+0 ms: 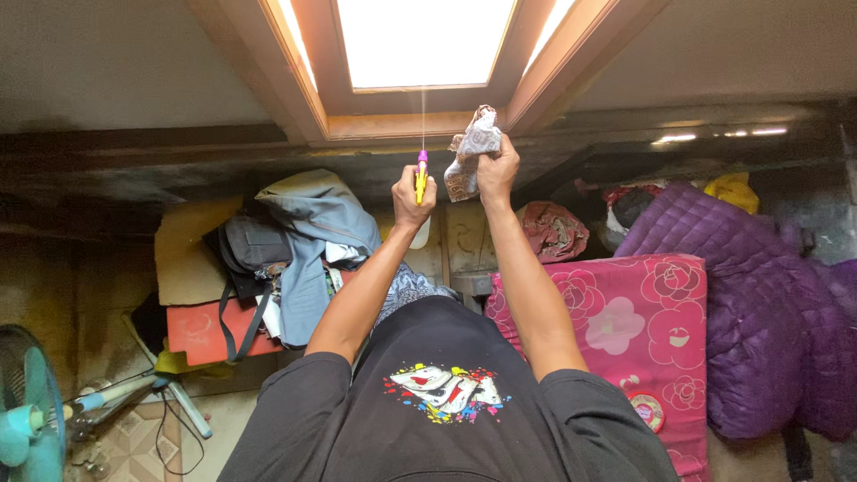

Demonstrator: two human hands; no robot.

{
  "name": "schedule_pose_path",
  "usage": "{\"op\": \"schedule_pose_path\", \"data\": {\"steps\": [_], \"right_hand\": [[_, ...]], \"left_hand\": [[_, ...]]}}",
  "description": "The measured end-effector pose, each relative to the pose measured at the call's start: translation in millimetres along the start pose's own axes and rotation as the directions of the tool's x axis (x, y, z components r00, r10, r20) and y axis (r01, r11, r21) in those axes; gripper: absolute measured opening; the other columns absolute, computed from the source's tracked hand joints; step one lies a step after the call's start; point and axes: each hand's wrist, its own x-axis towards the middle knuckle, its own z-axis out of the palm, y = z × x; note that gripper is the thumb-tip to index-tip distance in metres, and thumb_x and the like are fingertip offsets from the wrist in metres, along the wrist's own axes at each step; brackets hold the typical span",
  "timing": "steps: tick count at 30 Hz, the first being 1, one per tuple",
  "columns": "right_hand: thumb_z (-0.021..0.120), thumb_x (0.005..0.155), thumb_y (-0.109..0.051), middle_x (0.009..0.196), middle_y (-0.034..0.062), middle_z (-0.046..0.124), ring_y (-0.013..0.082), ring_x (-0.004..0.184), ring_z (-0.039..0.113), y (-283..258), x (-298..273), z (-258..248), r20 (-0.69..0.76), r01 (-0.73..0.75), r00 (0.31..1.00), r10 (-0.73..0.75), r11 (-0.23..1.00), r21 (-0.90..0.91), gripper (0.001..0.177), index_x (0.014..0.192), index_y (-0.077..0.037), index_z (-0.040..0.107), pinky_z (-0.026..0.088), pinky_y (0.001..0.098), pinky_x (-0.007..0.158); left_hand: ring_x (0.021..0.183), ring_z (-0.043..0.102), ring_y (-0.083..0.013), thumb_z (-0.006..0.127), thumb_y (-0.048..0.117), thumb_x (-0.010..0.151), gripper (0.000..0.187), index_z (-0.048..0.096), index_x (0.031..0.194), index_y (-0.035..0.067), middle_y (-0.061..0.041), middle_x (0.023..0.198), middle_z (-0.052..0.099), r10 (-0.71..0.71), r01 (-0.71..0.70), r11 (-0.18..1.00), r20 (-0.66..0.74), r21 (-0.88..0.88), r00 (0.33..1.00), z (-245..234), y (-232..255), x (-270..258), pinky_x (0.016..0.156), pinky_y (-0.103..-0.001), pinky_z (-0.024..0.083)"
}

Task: The person cleans a skylight window from below using a spray bottle and a cloth. They repeatedly spray the glass surface and wipe it with the cloth, working across the window pane to remove dirt and grime.

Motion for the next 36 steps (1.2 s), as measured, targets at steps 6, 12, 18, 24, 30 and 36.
{"op": "schedule_pose_path", "data": {"steps": [6, 12, 18, 24, 30, 36], "right_hand": [[0.057, 0.086, 0.012, 0.093, 0.0021, 0.074, 0.0082, 0.086, 0.069, 1, -1, -2, -0.02, -0.012, 1.0, 0.011, 0.999, -0.049, 0.026, 0.106, 0.0, 0.07, 0.057, 0.0258, 0.078], [0.057, 0.086, 0.012, 0.094, 0.0019, 0.075, 0.008, 0.087, 0.07, 8, -5, -1, 0.01, -0.016, 1.0, 0.016, 0.999, -0.03, 0.027, 0.106, 0.0, 0.07, 0.057, 0.0257, 0.08], [0.059, 0.087, 0.013, 0.099, 0.0033, 0.074, 0.0095, 0.091, 0.07, 20, -3, 6, 0.012, 0.019, 1.0, -0.019, 1.0, -0.005, 0.028, 0.109, 0.0, 0.07, 0.057, 0.0266, 0.084], [0.058, 0.086, 0.011, 0.099, 0.0039, 0.076, 0.0101, 0.09, 0.072, 6, 0, 11, 0.036, -0.038, 0.999, 0.04, 0.998, -0.057, 0.03, 0.112, 0.0, 0.07, 0.059, 0.0271, 0.081], [0.058, 0.087, 0.009, 0.096, 0.0054, 0.076, 0.0102, 0.087, 0.072, 1, 3, 22, 0.051, -0.048, 0.997, 0.05, 0.998, -0.044, 0.028, 0.112, 0.001, 0.07, 0.058, 0.0277, 0.078], [0.059, 0.089, 0.009, 0.095, 0.0052, 0.076, 0.0101, 0.086, 0.072, 10, 5, 27, 0.079, -0.055, 0.995, 0.057, 0.998, -0.028, 0.024, 0.109, 0.001, 0.069, 0.059, 0.0276, 0.077]], "left_hand": [[0.06, 0.066, -0.0297, 0.071, 0.012, 0.088, 0.019, 0.058, 0.098, 0.002, -0.014, 0.069, 0.062, 0.027, -0.027, 1.0, 0.026, -0.004, 0.999, -2, 3, -7, 0.059, -0.039, 0.053], [0.059, 0.062, -0.0295, 0.069, 0.011, 0.09, 0.019, 0.056, 0.102, 0.002, -0.013, 0.071, 0.06, 0.063, -0.064, 0.998, -0.057, -0.018, 0.996, -7, -5, -4, 0.06, -0.039, 0.051], [0.063, 0.065, -0.0297, 0.071, 0.013, 0.091, 0.019, 0.058, 0.101, 0.004, -0.013, 0.073, 0.062, 0.046, -0.041, 0.998, -0.13, 0.041, 0.99, -13, -16, 4, 0.063, -0.04, 0.053], [0.066, 0.064, -0.0309, 0.07, 0.015, 0.09, 0.023, 0.056, 0.104, 0.002, -0.013, 0.075, 0.062, 0.09, -0.086, 0.996, -0.185, 0.031, 0.979, -20, -15, 11, 0.067, -0.041, 0.053], [0.064, 0.065, -0.0314, 0.072, 0.016, 0.092, 0.021, 0.059, 0.102, 0.003, -0.013, 0.075, 0.062, 0.023, -0.01, 0.997, -0.195, 0.071, 0.98, -21, -22, 18, 0.065, -0.041, 0.053], [0.069, 0.067, -0.0328, 0.071, 0.017, 0.091, 0.026, 0.057, 0.105, 0.002, -0.014, 0.078, 0.064, 0.145, -0.133, 0.989, -0.214, 0.07, 0.966, -24, -15, 25, 0.068, -0.042, 0.053]]}}
